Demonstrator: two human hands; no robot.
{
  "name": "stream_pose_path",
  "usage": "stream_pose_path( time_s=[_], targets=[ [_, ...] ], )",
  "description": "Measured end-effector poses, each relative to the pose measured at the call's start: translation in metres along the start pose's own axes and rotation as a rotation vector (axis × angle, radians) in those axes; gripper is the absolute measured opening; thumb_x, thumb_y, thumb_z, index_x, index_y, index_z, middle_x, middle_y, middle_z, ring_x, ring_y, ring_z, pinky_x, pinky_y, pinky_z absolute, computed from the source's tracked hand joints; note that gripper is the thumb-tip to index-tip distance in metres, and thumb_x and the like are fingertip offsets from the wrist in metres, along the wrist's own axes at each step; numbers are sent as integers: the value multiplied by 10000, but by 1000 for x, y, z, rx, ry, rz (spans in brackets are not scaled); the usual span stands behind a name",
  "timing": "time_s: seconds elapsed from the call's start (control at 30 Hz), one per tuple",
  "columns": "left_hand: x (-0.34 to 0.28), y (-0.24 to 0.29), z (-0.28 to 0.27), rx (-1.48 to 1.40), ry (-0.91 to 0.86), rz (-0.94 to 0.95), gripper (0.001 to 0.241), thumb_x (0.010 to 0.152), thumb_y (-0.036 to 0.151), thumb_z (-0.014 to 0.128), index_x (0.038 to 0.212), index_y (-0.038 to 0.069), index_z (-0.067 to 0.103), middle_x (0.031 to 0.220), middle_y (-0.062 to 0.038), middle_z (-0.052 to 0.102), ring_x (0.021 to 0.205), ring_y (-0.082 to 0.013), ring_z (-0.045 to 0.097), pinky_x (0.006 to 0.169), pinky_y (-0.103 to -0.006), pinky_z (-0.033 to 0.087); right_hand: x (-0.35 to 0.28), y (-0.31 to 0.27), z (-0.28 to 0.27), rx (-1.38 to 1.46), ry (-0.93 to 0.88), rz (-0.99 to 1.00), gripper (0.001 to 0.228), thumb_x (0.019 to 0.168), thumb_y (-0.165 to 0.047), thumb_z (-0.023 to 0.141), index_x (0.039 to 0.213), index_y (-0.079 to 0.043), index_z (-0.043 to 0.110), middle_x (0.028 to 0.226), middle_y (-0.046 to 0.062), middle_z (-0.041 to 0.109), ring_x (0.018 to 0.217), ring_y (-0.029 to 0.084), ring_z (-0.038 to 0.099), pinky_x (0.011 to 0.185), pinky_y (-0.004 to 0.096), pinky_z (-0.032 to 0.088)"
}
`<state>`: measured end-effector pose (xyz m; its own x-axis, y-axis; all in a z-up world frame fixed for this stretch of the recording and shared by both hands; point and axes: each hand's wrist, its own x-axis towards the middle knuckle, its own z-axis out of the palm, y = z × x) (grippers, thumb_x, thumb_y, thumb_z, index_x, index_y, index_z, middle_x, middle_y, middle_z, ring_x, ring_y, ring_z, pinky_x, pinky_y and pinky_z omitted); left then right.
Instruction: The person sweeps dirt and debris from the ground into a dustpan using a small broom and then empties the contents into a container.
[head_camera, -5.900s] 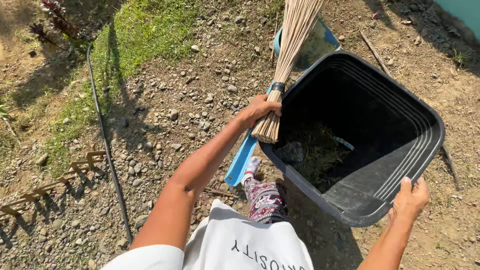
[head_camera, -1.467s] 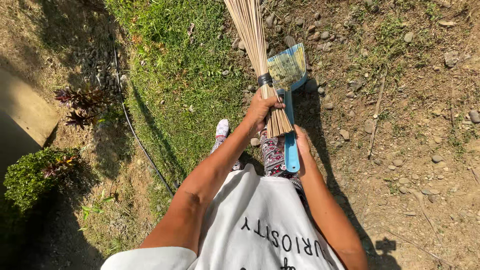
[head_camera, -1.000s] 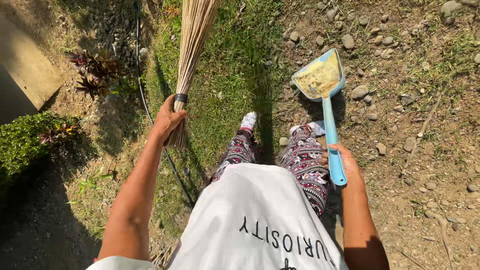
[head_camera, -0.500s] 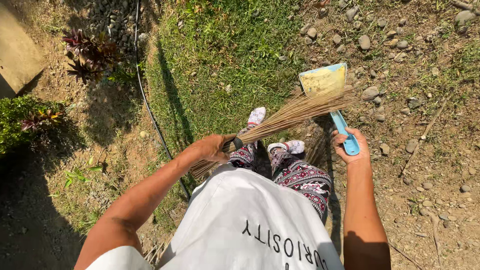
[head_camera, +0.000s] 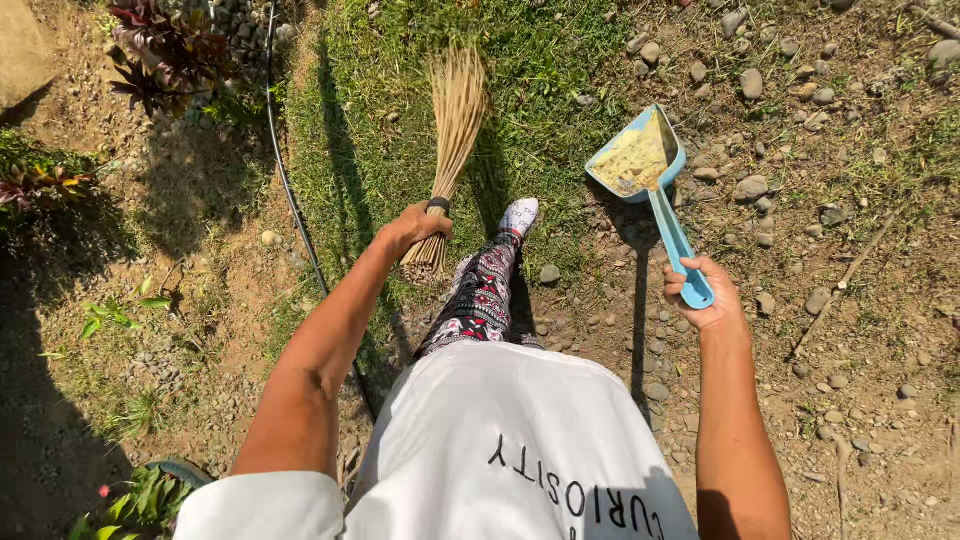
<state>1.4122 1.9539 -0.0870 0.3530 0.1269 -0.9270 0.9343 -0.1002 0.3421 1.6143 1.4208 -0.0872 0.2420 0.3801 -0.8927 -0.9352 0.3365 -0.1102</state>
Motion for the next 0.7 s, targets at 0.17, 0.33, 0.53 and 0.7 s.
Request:
stream_pose_path(
  time_s=[0.17, 0.33, 0.53, 0.7],
  targets=[
    [-94, -33, 51, 94, -298, 224, 1003, 539, 345, 723, 1472, 110, 443, 1119, -160, 704, 946, -312, 684, 832, -471, 580, 27, 41, 7, -87, -12, 8, 522, 933, -68, 652, 1362, 76, 393, 980, 188, 575, 701, 171, 583, 578, 305, 521],
    [-210, -103, 13, 239, -242, 290, 1034, 590, 359, 789, 1551, 238, 425, 1375, -103, 605, 1200, -258, 596, 1039, -392, 473, 22, 81, 10, -5, -20, 1, 513, 921, -100, 640, 1355, 92, 444, 994, 193, 598, 710, 176, 606, 581, 298, 542],
    [-173, -210, -35, -28, 56, 93, 919, 663, 226, 757, 1502, 117, 398, 1084, -145, 694, 899, -275, 686, 813, -410, 582, 7, 108, 2, -4, -113, 42, 486, 925, -112, 646, 1340, 80, 481, 977, 193, 600, 721, 173, 609, 589, 289, 546],
    [-9, -213, -32, -342, 245, 114, 681, 688, 205, 764, 1301, 3, 548, 908, -96, 690, 761, -192, 683, 691, -323, 570, 14, 122, 10, -40, -74, 16, 399, 956, -129, 650, 1274, 63, 505, 922, 151, 589, 713, 167, 593, 578, 282, 530]
  ],
)
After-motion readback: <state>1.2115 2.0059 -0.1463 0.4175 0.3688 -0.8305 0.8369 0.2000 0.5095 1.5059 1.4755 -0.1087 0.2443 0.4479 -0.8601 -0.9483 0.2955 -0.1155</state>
